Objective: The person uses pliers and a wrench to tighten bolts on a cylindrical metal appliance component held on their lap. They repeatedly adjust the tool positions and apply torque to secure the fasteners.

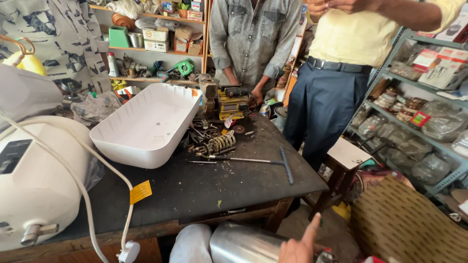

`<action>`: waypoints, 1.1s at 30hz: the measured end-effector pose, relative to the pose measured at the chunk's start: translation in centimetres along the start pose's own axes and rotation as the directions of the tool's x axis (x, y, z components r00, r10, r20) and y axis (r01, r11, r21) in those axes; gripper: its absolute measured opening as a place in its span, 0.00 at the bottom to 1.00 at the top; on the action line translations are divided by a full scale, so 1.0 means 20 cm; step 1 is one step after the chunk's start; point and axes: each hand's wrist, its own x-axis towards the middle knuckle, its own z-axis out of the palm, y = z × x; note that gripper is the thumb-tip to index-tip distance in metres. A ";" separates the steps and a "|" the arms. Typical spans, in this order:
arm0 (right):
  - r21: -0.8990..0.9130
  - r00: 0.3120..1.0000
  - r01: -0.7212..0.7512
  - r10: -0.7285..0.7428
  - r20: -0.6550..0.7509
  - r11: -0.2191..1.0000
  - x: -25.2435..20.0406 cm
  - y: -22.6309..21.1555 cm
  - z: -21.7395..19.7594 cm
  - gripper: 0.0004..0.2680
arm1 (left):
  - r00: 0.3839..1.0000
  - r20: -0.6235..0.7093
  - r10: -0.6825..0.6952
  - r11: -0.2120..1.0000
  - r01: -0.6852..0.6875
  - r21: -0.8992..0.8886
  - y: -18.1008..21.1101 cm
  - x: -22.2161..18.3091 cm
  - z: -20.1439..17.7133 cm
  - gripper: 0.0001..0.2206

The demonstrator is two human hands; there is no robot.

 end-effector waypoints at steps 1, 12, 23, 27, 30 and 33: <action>0.002 1.000 0.000 0.000 0.010 1.000 -0.01 0.03 0.04 0.13 | 0.999 -0.030 -0.013 1.000 0.012 -0.026 0.00 0.01 -0.04 0.37; -0.029 0.999 0.011 -0.010 0.031 1.000 -0.12 0.14 0.08 0.14 | 0.910 -0.264 0.319 0.905 -0.375 -0.200 0.14 0.05 -0.62 0.33; -0.241 0.958 0.027 -0.094 -0.270 0.970 -0.41 0.17 -0.40 0.16 | 0.906 -0.413 0.088 0.935 0.068 0.348 -0.83 1.07 -1.30 0.16; -0.390 0.903 0.031 -0.193 -0.384 0.920 -0.48 0.17 -0.53 0.16 | 0.973 -0.185 -0.140 0.880 0.208 0.426 -1.17 1.33 -1.25 0.16; -0.561 0.847 0.035 -0.323 -0.423 0.827 -0.66 0.17 -0.73 0.16 | 0.974 -0.043 -0.223 0.856 0.217 0.469 -1.39 1.45 -1.18 0.15; -0.777 0.790 0.079 -0.515 -0.333 0.625 -0.79 0.21 -0.87 0.17 | 0.994 0.036 -0.104 0.699 0.047 0.713 -1.51 1.54 -1.13 0.12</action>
